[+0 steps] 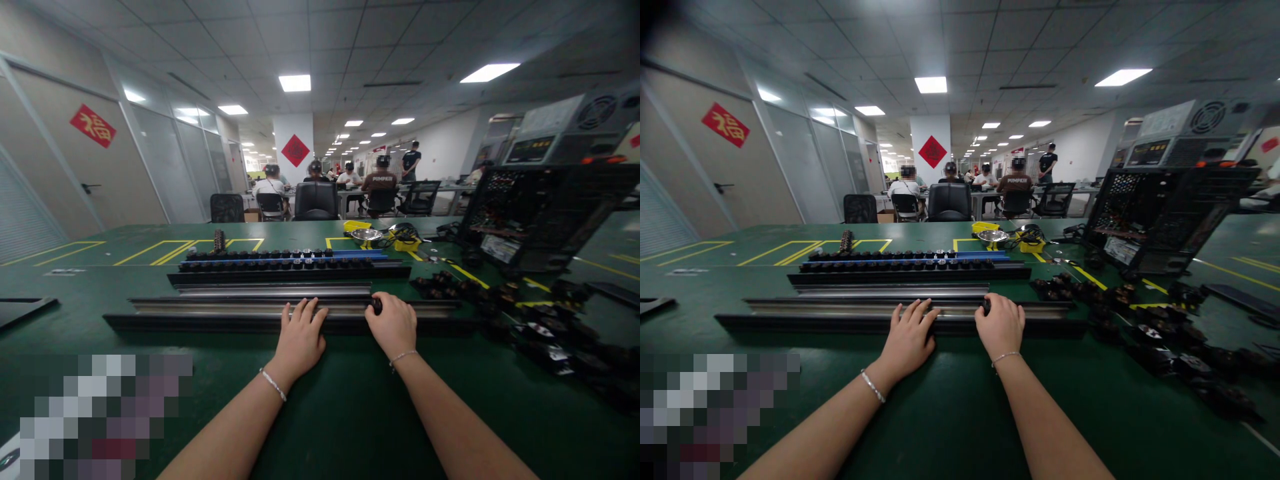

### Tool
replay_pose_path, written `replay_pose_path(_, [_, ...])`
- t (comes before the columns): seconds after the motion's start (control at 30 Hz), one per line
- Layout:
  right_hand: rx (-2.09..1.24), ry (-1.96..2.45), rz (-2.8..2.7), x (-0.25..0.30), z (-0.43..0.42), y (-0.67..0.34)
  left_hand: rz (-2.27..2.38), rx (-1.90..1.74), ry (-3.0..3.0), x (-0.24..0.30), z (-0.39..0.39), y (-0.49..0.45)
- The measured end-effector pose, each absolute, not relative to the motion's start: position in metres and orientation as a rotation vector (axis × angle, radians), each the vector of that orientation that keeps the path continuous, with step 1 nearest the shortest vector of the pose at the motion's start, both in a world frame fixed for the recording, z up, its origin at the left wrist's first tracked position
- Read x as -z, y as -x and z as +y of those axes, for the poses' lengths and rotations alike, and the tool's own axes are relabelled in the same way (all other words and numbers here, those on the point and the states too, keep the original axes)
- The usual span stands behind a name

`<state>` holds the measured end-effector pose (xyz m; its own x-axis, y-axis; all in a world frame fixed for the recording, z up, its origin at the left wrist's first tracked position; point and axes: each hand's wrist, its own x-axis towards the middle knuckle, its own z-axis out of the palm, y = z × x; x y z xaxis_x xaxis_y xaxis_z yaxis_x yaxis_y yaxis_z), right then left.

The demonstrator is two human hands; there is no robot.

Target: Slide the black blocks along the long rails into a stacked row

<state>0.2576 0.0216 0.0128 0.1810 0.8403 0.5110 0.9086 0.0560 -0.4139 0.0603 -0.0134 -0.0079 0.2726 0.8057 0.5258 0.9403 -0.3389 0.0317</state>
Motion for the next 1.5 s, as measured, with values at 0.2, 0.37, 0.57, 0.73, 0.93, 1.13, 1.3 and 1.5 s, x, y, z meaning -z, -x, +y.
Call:
replay_pose_path(0.2, [0.112, 1.813, -1.628, -0.015, 0.022, -0.264, -1.601, 0.662, 2.260, 0.008, -0.013, -0.060])
replay_pose_path(0.37, [0.106, 1.868, -1.605, -0.017, 0.024, -0.276, -1.595, 0.661, 2.260, 0.008, -0.013, -0.060])
replay_pose_path(0.57, [0.133, 1.969, -1.563, -0.018, 0.027, -0.297, -1.596, 0.658, 2.256, 0.009, -0.013, -0.060])
replay_pose_path(0.73, [0.107, 2.025, -1.509, -0.018, 0.029, -0.306, -1.598, 0.653, 2.250, 0.009, -0.013, -0.059])
replay_pose_path(0.93, [0.090, 2.020, -1.513, -0.018, 0.029, -0.306, -1.586, 0.659, 2.236, 0.010, -0.012, -0.059])
replay_pose_path(1.13, [0.080, 2.026, -1.512, -0.018, 0.030, -0.305, -1.581, 0.663, 2.239, 0.010, -0.012, -0.059])
replay_pose_path(1.3, [0.069, 2.022, -1.519, -0.019, 0.029, -0.307, -1.584, 0.653, 2.250, 0.010, -0.012, -0.058])
replay_pose_path(1.5, [0.068, 2.028, -1.512, -0.021, 0.029, -0.308, -1.590, 0.648, 2.250, 0.010, -0.011, -0.058])
